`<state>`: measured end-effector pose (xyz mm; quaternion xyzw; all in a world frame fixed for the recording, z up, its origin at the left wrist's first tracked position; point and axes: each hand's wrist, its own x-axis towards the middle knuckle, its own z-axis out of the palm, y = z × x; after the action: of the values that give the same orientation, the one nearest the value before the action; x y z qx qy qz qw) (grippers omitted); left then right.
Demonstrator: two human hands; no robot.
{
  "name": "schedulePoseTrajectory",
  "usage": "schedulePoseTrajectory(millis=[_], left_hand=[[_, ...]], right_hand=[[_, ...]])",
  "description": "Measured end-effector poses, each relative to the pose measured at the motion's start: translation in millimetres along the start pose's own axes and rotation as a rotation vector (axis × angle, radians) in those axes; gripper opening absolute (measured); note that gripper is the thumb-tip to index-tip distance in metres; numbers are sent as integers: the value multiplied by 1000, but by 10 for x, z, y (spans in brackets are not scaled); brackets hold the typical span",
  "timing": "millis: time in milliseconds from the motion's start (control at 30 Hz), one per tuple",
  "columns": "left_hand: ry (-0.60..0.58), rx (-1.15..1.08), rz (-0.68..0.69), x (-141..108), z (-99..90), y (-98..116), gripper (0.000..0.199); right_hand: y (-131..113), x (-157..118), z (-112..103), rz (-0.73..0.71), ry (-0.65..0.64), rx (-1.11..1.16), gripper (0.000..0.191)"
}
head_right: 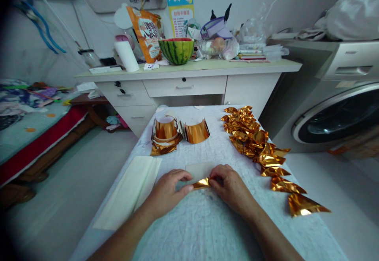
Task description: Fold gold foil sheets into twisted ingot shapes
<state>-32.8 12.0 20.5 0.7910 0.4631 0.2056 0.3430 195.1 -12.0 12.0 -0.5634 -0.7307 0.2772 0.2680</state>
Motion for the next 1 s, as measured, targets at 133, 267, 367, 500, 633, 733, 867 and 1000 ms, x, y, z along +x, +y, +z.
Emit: schedulePoseTrajectory(millis=[133, 267, 367, 500, 633, 733, 867, 1000], left_hand=[[27, 7, -20, 42, 61, -2, 10], [62, 22, -9, 57, 100, -39, 11], [87, 13, -6, 56, 124, -62, 15], [90, 6, 9, 44, 128, -53, 16], [86, 36, 28, 36, 136, -51, 14], [95, 61, 28, 44, 156, -63, 15], [115, 83, 6, 57, 179, -74, 15], [154, 123, -10, 52, 201, -84, 16]], right_hand=[[22, 11, 26, 34, 12, 0, 10], [48, 14, 60, 73, 23, -29, 7], [57, 16, 76, 87, 36, -67, 5], [52, 20, 80, 91, 46, -87, 7], [50, 25, 86, 104, 54, -88, 7], [46, 29, 90, 120, 54, -93, 7], [44, 30, 97, 131, 49, -93, 7], [65, 31, 117, 128, 53, -94, 4]])
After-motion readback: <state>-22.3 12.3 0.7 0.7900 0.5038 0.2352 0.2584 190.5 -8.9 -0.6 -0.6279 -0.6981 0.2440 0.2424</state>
